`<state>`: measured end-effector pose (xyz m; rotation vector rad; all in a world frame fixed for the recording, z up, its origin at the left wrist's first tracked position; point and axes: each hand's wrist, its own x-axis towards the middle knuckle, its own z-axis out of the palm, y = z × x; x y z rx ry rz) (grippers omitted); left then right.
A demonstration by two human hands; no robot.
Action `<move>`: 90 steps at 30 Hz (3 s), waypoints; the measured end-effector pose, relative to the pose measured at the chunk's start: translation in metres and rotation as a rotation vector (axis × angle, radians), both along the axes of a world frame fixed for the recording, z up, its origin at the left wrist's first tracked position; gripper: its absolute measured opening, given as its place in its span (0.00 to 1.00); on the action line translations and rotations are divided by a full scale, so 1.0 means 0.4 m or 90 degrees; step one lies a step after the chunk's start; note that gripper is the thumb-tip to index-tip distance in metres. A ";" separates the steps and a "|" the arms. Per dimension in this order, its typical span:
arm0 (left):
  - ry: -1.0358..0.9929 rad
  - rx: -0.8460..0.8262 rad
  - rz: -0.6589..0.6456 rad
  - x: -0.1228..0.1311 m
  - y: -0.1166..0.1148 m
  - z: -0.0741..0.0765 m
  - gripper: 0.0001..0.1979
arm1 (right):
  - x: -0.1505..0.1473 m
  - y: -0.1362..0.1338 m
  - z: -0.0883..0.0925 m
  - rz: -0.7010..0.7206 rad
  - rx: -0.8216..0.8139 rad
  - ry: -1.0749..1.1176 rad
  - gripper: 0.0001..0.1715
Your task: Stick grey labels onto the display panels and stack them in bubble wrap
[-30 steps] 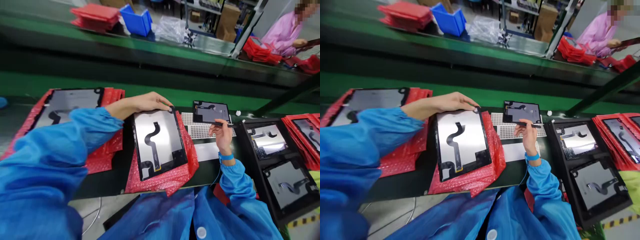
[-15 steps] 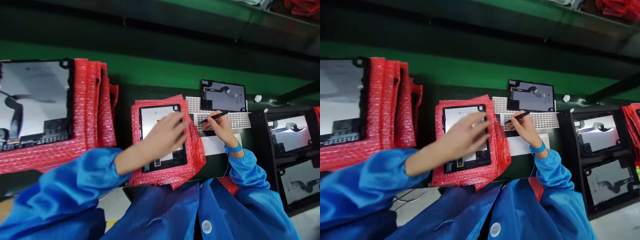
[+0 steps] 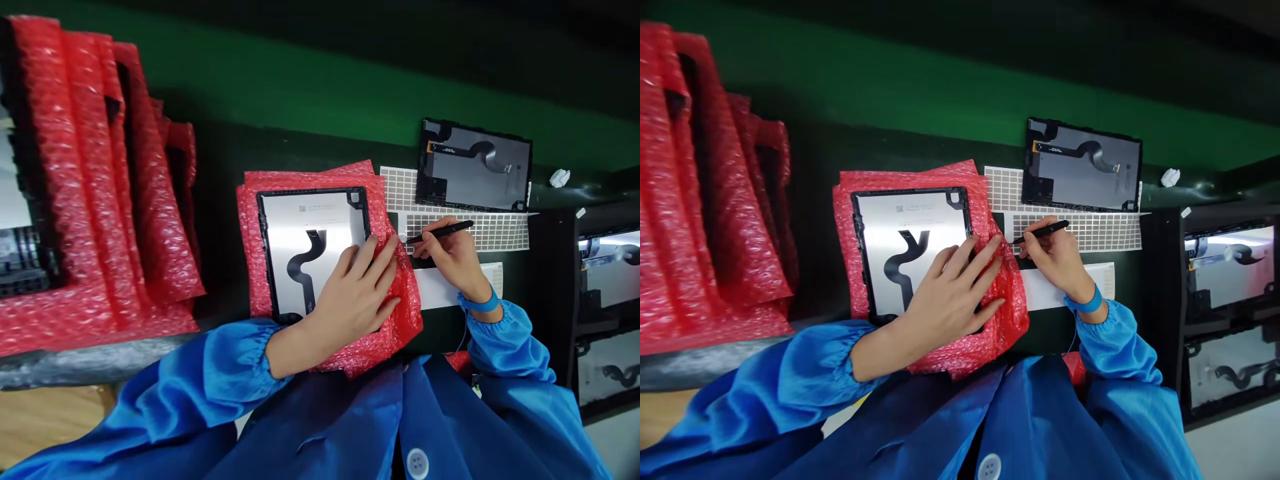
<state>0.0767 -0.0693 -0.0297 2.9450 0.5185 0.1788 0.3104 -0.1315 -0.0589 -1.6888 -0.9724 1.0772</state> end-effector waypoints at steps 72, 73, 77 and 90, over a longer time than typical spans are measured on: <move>0.134 -0.165 0.128 -0.066 0.020 0.052 0.38 | -0.056 0.090 0.054 0.000 -0.005 0.132 0.24; 0.138 -0.166 0.128 -0.067 0.025 0.052 0.38 | -0.039 0.079 0.063 -0.025 0.010 0.106 0.24; 0.118 -0.148 0.139 -0.069 0.051 0.063 0.34 | 0.044 -0.017 0.103 -0.132 0.079 -0.017 0.22; 0.035 -0.186 -0.247 0.256 -0.172 0.017 0.39 | 0.171 -0.358 0.032 -0.345 0.043 -0.129 0.16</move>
